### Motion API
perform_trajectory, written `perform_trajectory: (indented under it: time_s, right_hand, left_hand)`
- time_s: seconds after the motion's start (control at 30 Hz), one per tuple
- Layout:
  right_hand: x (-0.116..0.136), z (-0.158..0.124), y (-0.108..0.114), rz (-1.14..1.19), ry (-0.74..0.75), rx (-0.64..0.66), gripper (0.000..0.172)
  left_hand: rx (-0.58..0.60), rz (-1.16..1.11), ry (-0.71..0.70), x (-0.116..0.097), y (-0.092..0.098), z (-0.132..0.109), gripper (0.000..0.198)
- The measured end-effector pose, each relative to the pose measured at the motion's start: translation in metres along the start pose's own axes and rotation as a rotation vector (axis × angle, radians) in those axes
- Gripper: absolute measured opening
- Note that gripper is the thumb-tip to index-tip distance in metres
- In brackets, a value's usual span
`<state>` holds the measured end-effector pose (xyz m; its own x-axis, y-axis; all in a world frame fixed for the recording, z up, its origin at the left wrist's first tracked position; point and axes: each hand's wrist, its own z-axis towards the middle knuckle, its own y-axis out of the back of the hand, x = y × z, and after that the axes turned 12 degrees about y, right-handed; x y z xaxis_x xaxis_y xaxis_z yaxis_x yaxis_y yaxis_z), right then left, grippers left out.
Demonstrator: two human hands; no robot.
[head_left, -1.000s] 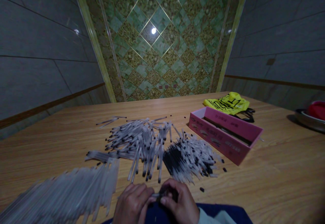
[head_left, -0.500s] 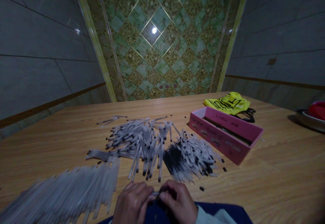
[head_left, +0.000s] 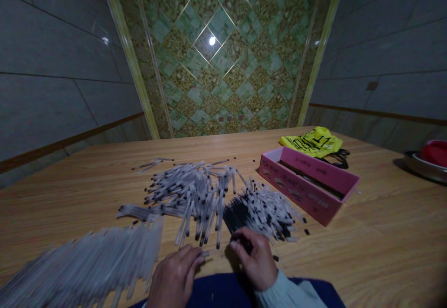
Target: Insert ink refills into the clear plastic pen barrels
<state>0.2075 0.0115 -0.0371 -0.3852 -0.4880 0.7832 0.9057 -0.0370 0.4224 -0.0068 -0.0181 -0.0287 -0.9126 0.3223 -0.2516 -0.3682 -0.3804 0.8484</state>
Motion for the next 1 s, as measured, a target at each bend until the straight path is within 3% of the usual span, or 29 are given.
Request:
perform_trajectory:
  time_s: [0.2, 0.33, 0.57, 0.73, 0.83, 1.0]
  right_hand:
    - [-0.02, 0.011, 0.008, -0.068, -0.046, -0.048, 0.013]
    - [-0.029, 0.015, 0.014, -0.06, -0.06, -0.096, 0.017]
    - [-0.055, 0.036, 0.053, -0.103, -0.105, -0.327, 0.026]
    - [-0.056, 0.037, 0.062, -0.136, -0.152, -0.384, 0.042]
    - [-0.046, 0.029, 0.045, -0.208, -0.055, -0.296, 0.035]
    - [-0.015, 0.011, 0.0, -0.241, 0.131, 0.121, 0.022]
  left_hand:
    - [-0.12, 0.021, 0.065, 0.011, -0.007, -0.002, 0.034]
    - [-0.123, -0.061, 0.145, 0.016, -0.003, -0.001, 0.044]
    - [-0.192, -0.103, 0.273, 0.033, 0.008, 0.002, 0.034]
    - [-0.289, 0.087, 0.43, 0.059, 0.019, 0.001, 0.039]
    - [-0.246, 0.295, 0.497, 0.076, 0.029, -0.001, 0.045]
    - [-0.13, 0.439, 0.636, 0.092, 0.034, -0.003, 0.048]
